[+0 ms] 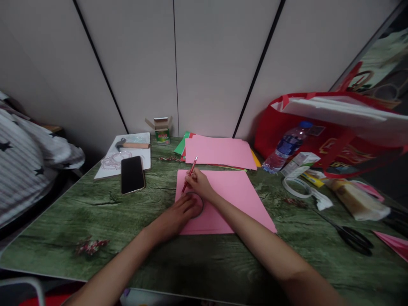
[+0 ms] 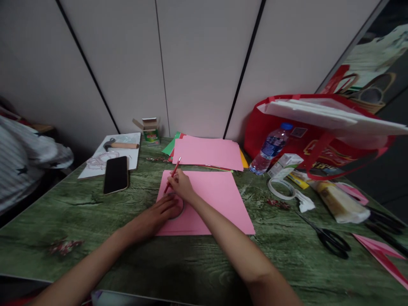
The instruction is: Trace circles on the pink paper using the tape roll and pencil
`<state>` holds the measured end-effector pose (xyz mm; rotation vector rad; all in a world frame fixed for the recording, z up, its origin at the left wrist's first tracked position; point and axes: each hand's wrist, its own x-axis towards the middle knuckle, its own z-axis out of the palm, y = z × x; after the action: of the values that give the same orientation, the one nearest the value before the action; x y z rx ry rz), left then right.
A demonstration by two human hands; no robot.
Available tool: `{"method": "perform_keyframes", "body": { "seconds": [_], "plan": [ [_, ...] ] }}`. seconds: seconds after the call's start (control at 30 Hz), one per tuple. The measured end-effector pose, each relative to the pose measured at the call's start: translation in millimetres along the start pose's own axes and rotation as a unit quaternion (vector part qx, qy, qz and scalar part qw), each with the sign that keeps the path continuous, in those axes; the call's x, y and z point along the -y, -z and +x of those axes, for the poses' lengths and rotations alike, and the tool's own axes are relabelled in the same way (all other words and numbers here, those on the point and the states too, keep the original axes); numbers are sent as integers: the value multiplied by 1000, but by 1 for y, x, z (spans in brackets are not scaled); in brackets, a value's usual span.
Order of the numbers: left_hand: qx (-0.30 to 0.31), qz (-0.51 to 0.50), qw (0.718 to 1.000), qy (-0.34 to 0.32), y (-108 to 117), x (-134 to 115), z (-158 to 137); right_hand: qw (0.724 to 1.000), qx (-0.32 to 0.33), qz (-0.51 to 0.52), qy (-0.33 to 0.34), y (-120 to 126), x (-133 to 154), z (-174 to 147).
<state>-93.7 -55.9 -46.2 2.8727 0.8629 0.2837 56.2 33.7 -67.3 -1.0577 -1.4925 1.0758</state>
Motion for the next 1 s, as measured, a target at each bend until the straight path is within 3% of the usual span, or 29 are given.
{"method": "perform_keyframes", "body": {
  "seconds": [0.27, 0.5, 0.67, 1.0],
  "plan": [
    [-11, -23, 1000, -7, -8, 7, 0, 998, -66, -14, -11, 24, -13, 0],
    [-13, -76, 997, 15, 4, 3, 7, 995, -91, -10, -25, 45, -20, -10],
    [-19, -56, 998, 31, -3, 9, 11, 994, -104, -1, -29, 56, -21, -23],
    [54, -15, 998, -25, 12, 6, 20, 987, -140, 73, -33, 62, -3, -59]
  ]
}}
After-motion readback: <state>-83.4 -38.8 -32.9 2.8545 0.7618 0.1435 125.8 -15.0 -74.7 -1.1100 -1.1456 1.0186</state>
